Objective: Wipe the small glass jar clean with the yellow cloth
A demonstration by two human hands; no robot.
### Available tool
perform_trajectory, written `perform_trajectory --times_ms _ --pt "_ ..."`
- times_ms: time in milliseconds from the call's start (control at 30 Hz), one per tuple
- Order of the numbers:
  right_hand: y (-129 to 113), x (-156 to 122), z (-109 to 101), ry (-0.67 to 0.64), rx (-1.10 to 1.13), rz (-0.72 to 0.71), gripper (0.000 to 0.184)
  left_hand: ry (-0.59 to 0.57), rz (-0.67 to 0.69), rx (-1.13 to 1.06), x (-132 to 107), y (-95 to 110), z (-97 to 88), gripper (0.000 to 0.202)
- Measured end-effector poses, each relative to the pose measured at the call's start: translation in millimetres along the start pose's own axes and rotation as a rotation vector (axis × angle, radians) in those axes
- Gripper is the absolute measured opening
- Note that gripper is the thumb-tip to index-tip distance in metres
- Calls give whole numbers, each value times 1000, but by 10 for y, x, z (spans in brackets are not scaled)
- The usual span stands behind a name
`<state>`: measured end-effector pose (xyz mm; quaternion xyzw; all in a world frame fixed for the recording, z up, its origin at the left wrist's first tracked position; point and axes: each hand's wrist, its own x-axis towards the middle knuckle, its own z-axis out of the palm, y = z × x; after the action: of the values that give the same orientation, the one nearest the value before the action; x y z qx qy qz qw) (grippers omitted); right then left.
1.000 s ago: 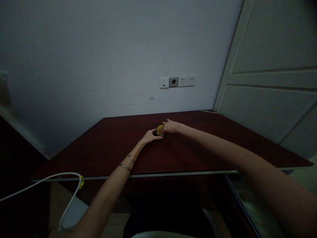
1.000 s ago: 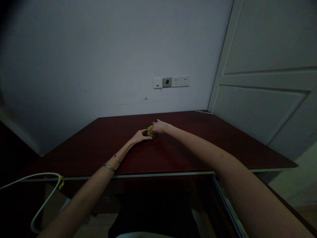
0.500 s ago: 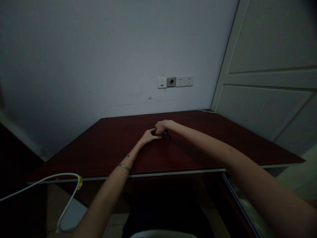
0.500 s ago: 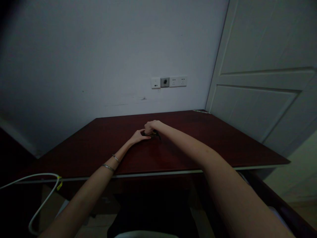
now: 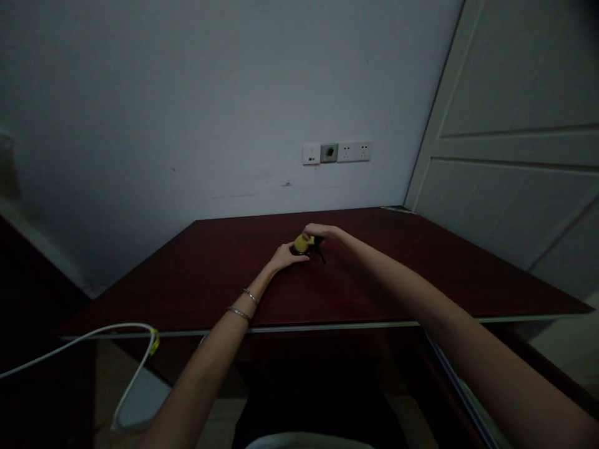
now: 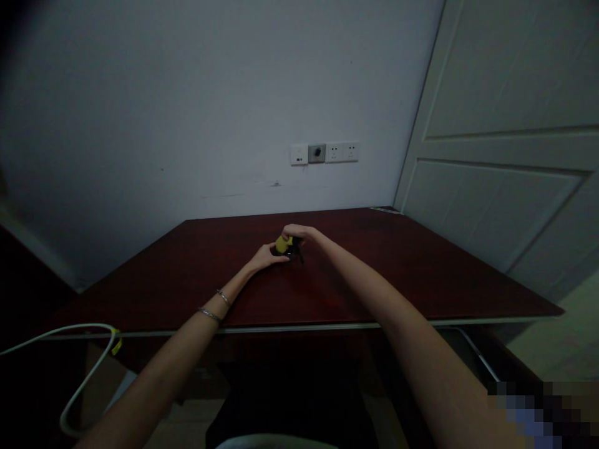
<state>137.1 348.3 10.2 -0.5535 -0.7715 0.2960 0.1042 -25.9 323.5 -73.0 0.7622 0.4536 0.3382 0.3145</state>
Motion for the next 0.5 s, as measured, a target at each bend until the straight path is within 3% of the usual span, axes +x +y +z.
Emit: perform_trajectory --times_ms 200,300,400,500 --pt "153 -78 -172 120 217 -16 21 -4 21 -126 34 -76 45 73" --pt "185 -128 -238 172 344 -110 25 9 -5 -251 78 -105 36 85" --pt "205 -205 -226 207 587 -247 31 133 -101 -431 133 -97 -44 90" --pt "202 -272 -138 245 780 -335 39 263 -60 -652 163 2 -170 78"
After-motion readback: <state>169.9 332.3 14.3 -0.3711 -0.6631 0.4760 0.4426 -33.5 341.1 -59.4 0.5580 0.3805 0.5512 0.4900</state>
